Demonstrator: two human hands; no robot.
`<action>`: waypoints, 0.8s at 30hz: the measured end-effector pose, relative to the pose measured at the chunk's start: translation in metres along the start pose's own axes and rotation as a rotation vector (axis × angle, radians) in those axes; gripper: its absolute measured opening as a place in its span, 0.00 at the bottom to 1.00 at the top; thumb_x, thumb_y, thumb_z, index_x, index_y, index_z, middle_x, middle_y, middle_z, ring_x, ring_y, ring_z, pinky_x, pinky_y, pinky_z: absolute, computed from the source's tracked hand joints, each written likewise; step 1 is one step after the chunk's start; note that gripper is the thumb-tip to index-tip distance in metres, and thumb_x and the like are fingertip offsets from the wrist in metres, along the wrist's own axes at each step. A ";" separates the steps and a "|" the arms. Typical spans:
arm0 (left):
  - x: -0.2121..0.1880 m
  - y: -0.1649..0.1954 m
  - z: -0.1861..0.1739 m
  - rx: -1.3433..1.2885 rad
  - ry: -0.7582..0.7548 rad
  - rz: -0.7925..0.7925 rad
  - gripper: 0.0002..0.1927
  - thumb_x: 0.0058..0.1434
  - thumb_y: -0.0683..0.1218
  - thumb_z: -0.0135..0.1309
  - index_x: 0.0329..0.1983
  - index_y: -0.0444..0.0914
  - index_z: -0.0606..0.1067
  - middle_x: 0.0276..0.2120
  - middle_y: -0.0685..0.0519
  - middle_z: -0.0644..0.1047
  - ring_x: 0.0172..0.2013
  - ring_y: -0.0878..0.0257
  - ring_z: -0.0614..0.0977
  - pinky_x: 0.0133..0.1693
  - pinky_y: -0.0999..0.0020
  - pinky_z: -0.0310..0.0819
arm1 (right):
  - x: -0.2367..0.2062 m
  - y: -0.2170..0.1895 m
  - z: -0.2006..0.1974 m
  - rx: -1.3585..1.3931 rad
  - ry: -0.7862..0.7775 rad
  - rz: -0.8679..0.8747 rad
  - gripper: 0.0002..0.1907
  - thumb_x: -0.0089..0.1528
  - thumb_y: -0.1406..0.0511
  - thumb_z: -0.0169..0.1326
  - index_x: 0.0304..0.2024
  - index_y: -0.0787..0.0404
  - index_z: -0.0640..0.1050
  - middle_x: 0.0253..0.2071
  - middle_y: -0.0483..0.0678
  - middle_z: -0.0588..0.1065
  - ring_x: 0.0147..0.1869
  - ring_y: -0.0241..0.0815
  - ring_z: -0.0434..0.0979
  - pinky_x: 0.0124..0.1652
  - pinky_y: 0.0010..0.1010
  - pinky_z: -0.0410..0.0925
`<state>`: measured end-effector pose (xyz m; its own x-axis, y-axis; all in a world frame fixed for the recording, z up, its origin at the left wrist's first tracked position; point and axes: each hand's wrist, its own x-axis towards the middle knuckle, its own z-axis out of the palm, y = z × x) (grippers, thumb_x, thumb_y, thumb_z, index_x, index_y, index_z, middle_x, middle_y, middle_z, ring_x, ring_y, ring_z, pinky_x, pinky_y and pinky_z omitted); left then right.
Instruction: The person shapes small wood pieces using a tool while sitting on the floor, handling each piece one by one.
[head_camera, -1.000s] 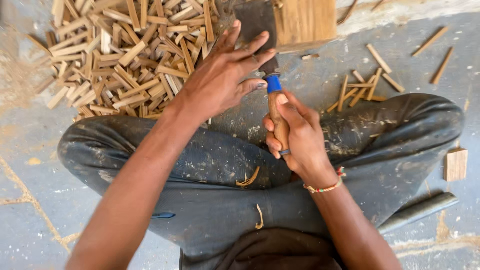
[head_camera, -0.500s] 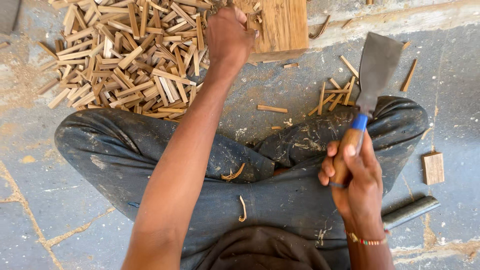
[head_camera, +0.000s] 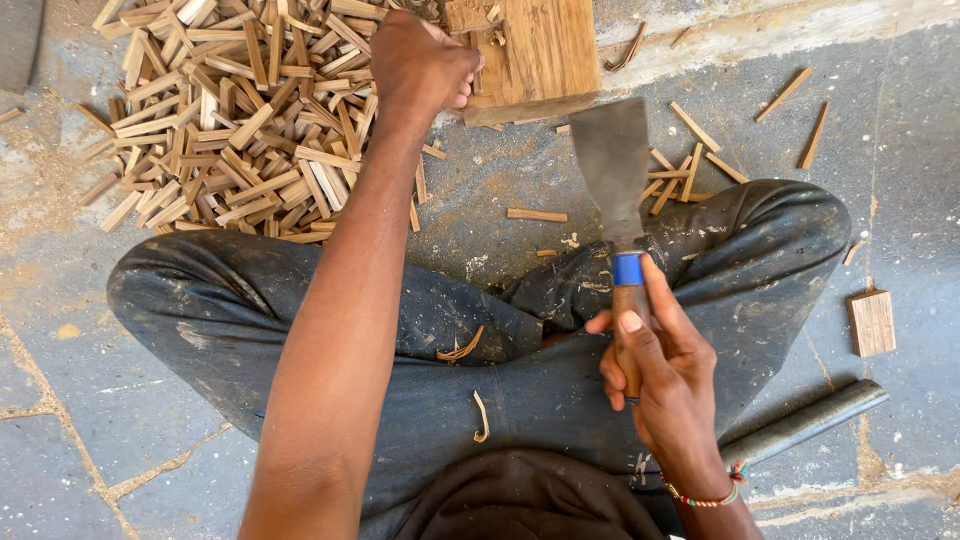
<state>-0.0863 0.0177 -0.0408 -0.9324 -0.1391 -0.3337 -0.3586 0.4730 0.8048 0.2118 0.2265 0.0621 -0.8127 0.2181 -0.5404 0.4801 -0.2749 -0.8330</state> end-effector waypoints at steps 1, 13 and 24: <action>0.000 -0.002 0.001 0.019 0.003 0.021 0.07 0.54 0.42 0.67 0.26 0.33 0.81 0.22 0.48 0.84 0.20 0.65 0.87 0.22 0.77 0.86 | 0.000 -0.001 0.004 -0.009 -0.012 0.009 0.33 0.66 0.67 0.48 0.75 0.55 0.61 0.38 0.56 0.76 0.21 0.35 0.68 0.16 0.24 0.63; 0.025 -0.044 0.030 0.308 0.144 0.369 0.17 0.51 0.55 0.74 0.25 0.39 0.82 0.22 0.51 0.83 0.28 0.61 0.87 0.41 0.60 0.82 | 0.004 0.007 0.040 -0.006 -0.108 0.077 0.33 0.66 0.67 0.48 0.75 0.55 0.61 0.35 0.58 0.76 0.18 0.35 0.67 0.16 0.25 0.62; 0.013 -0.020 0.010 0.101 -0.038 0.106 0.09 0.60 0.44 0.63 0.25 0.37 0.81 0.18 0.54 0.82 0.18 0.68 0.86 0.21 0.78 0.83 | 0.010 0.004 0.041 -0.034 -0.106 0.083 0.32 0.67 0.66 0.47 0.75 0.54 0.61 0.34 0.57 0.76 0.18 0.35 0.67 0.16 0.25 0.62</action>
<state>-0.0911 0.0151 -0.0656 -0.9617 -0.0516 -0.2691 -0.2498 0.5686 0.7837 0.1922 0.1896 0.0581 -0.7988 0.0953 -0.5940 0.5571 -0.2555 -0.7902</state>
